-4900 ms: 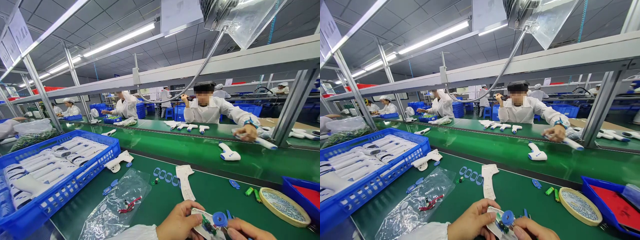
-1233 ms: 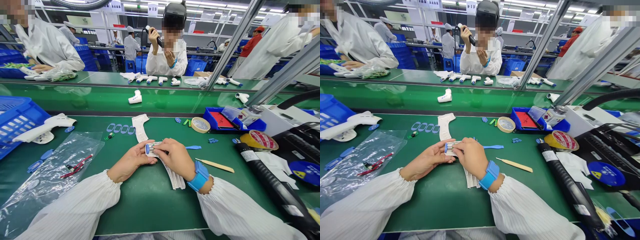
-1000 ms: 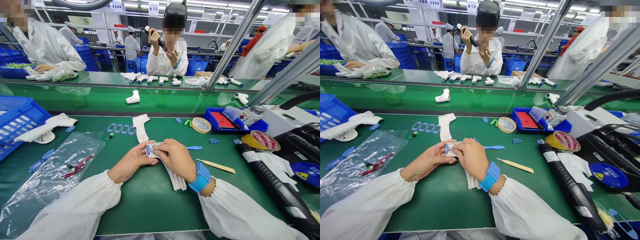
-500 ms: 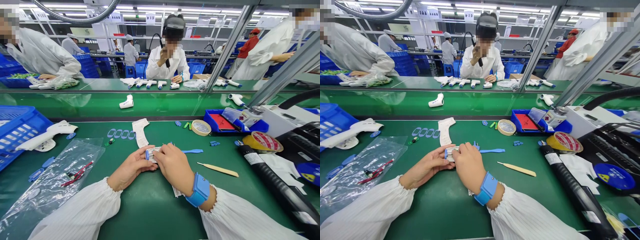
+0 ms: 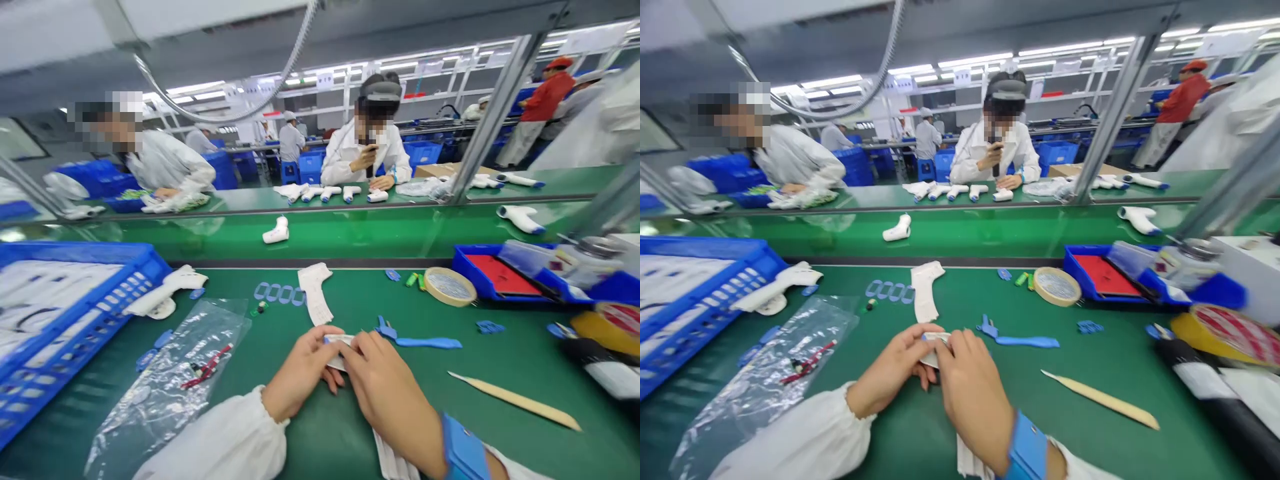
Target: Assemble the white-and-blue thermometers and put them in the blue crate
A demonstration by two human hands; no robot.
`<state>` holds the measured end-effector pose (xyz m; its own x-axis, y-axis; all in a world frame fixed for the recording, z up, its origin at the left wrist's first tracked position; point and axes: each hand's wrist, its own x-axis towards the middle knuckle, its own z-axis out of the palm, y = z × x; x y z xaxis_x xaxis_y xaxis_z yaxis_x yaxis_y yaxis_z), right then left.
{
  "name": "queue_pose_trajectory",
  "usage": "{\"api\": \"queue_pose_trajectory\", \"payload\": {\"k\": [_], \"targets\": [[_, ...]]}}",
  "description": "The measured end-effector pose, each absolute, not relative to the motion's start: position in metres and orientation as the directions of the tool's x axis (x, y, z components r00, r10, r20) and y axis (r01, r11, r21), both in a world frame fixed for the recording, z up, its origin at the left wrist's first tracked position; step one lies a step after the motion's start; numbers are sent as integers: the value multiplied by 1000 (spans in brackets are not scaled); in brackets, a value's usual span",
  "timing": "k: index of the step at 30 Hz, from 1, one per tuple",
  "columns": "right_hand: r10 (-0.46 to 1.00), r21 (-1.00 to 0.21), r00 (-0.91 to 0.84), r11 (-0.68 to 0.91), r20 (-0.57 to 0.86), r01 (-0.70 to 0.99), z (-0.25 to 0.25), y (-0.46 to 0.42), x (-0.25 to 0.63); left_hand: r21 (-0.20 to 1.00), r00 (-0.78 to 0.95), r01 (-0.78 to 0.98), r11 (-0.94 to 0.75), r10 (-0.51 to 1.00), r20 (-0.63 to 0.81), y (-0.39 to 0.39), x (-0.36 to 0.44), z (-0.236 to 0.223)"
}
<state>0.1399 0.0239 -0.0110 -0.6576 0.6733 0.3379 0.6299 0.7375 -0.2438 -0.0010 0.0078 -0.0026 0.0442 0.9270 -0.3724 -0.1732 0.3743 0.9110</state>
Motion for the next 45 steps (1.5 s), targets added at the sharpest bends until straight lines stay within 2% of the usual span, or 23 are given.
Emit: {"api": "queue_pose_trajectory", "payload": {"k": [2,8,14,17,22,25,28,31,34,45], "targets": [[631,-251,-673,774,386,581,-17,26,142,917,45,-173,360,933,-357,9,1,-5],[455,-162,-670,876,586,453,-28,38,145,929,34,-165,331,943,-330,11,1,-8],[311,-46,-588,906,747,421,-18,42,145,930,32,-176,324,946,-323,12,1,-9],[262,1,-587,913,766,408,-13,41,143,931,20,-174,320,947,-322,12,1,-10],[303,-85,-601,928,740,363,-11,38,145,940,-9,-148,306,951,-310,12,1,-10],[381,-170,-585,908,716,384,-5,34,151,958,-36,-135,254,965,-261,9,2,-3],[484,-265,-510,857,711,442,5,32,156,975,-69,-144,169,981,-180,5,2,8],[529,-318,-436,824,729,468,13,30,158,997,-109,-80,-6,994,-3,2,0,17],[532,-341,-412,824,740,452,18,28,157,995,-102,-40,-92,991,88,-2,0,22],[515,-351,-404,840,756,414,17,26,158,993,-66,-26,-116,991,114,-4,0,25]]}}
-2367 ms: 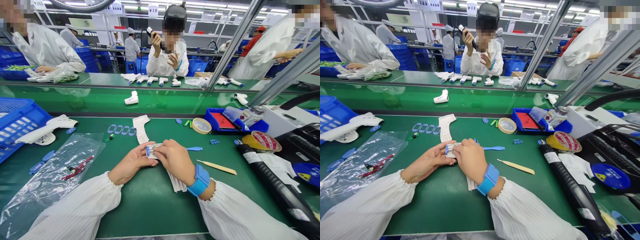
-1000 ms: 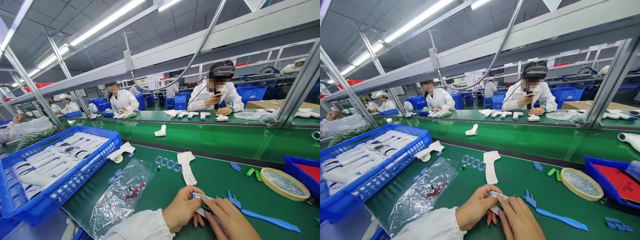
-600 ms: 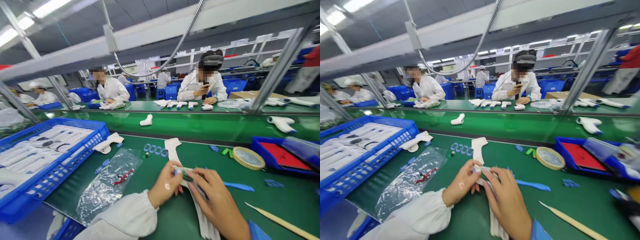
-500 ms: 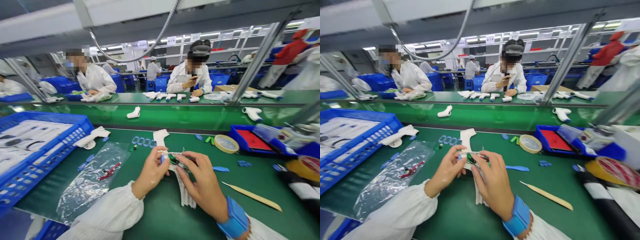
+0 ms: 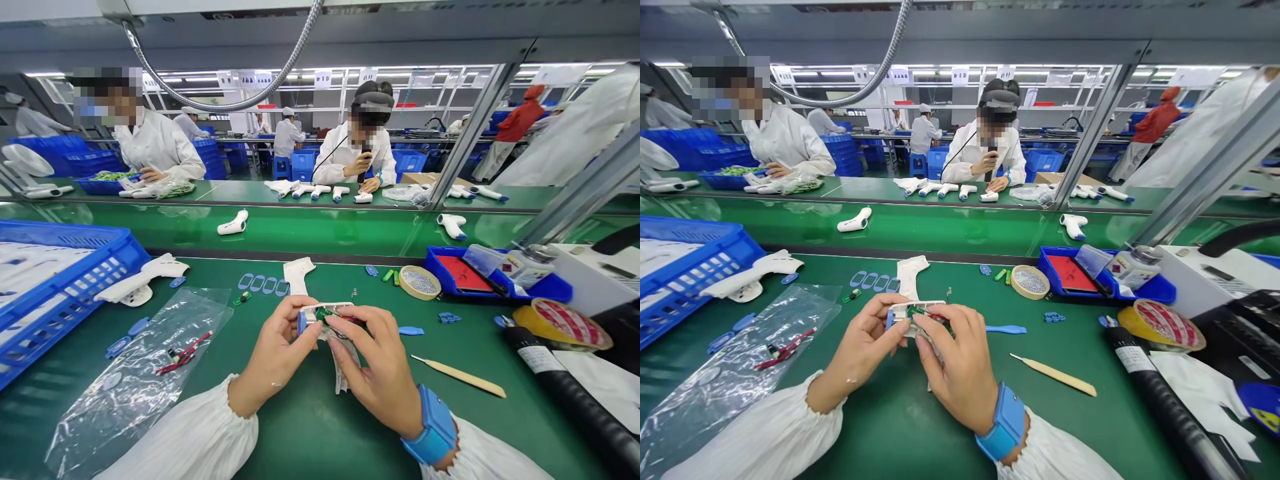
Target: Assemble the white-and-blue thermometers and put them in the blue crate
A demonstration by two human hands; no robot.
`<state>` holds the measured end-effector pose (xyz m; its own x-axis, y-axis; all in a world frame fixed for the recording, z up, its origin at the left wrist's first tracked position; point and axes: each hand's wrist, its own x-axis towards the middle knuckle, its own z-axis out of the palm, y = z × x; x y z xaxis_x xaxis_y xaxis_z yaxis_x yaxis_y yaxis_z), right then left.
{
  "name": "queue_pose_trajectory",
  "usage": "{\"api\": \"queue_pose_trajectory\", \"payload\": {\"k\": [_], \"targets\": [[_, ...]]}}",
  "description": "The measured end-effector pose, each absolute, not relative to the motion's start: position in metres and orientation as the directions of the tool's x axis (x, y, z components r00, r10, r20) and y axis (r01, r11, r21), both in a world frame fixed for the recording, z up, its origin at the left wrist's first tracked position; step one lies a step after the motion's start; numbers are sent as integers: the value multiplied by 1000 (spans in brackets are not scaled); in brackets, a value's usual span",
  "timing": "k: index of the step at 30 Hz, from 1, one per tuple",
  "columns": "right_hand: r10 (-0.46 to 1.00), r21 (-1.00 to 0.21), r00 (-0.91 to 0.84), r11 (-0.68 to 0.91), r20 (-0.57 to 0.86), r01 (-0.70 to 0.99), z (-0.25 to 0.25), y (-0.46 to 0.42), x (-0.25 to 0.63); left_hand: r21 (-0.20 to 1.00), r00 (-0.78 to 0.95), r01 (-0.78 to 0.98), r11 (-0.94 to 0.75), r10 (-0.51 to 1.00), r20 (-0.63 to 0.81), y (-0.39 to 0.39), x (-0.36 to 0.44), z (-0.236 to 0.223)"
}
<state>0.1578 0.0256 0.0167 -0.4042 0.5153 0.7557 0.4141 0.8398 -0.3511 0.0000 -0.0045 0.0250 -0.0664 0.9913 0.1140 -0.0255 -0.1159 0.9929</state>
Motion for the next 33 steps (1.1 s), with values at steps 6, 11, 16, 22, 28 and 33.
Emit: {"api": "queue_pose_trajectory", "payload": {"k": [6,11,16,22,28,33], "targets": [[537,-372,-419,830,732,415,15,26,158,998,-112,-11,-62,992,60,-2,-1,26],[549,-376,-422,823,721,426,13,29,156,998,-118,-45,-46,992,41,1,-4,22],[615,-429,-455,783,645,450,7,35,154,974,-34,-210,88,995,-98,7,-9,16],[665,-498,-492,747,562,440,-2,37,155,923,58,-314,222,975,-215,11,-14,8],[708,-549,-513,703,485,452,-4,36,156,898,108,-339,280,960,-259,12,-16,-1],[707,-539,-511,705,489,461,-4,38,156,903,99,-319,287,958,-269,12,-16,-3]]}}
